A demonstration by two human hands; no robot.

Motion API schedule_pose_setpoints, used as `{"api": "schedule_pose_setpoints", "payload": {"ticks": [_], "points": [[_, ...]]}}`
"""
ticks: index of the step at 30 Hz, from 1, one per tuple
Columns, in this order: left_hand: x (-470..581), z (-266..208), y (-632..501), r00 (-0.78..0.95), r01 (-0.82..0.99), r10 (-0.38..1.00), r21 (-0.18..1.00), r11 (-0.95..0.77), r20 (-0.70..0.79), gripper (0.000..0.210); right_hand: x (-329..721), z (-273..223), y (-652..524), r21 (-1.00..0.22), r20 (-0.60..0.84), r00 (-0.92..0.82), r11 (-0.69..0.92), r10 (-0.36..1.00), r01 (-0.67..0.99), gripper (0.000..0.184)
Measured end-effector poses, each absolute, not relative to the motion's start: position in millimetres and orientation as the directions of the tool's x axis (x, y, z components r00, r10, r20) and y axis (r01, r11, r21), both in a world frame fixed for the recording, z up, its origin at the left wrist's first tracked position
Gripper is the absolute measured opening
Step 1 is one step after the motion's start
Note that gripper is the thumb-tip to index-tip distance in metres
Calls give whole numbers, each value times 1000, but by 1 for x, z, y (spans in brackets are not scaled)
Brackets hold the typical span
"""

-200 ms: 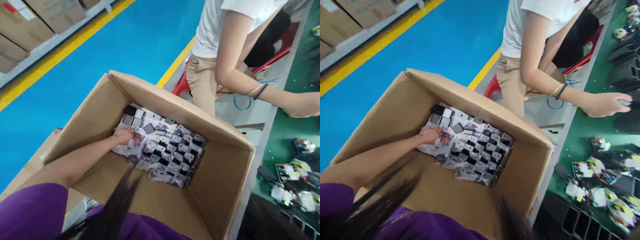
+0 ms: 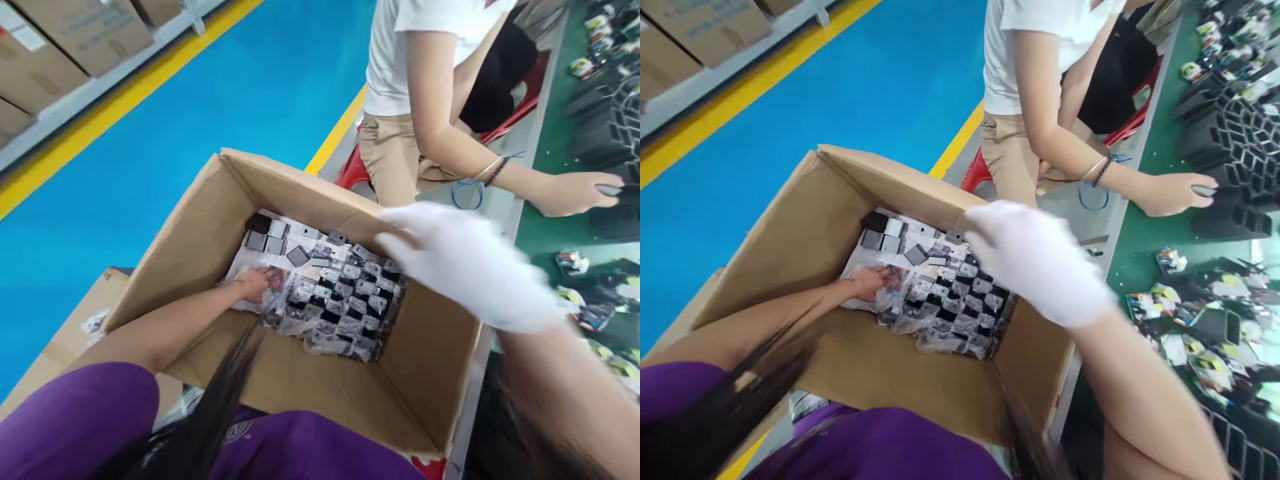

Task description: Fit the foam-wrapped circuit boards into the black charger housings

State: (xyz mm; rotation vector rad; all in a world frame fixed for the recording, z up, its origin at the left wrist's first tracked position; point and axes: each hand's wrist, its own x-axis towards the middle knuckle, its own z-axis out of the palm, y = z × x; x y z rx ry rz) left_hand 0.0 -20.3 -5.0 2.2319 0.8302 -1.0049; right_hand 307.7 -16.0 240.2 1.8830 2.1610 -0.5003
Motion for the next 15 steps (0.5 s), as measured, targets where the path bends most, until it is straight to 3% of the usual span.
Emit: {"api": "schedule_pose_setpoints", "payload": {"ticks": [4, 8, 11, 15], "points": [[-2, -9, -31, 561, 700, 265, 279, -657, -784, 60, 250, 155, -2, -19, -574, -75, 78, 816, 997, 19], [-2, -14, -38, 565, 723, 275, 306, -620, -778, 44, 227, 71, 5, 50, -515, 50, -28, 856, 998, 41], [-2, -18, -32, 523, 772, 326, 275, -573, -788, 32, 227, 37, 2, 60, -453, 97, -78, 886, 995, 41], [3, -17, -4, 469, 856, 502, 234, -461, -726, 34, 233, 17, 1, 28, -421, 116, -114, 900, 993, 33]]}}
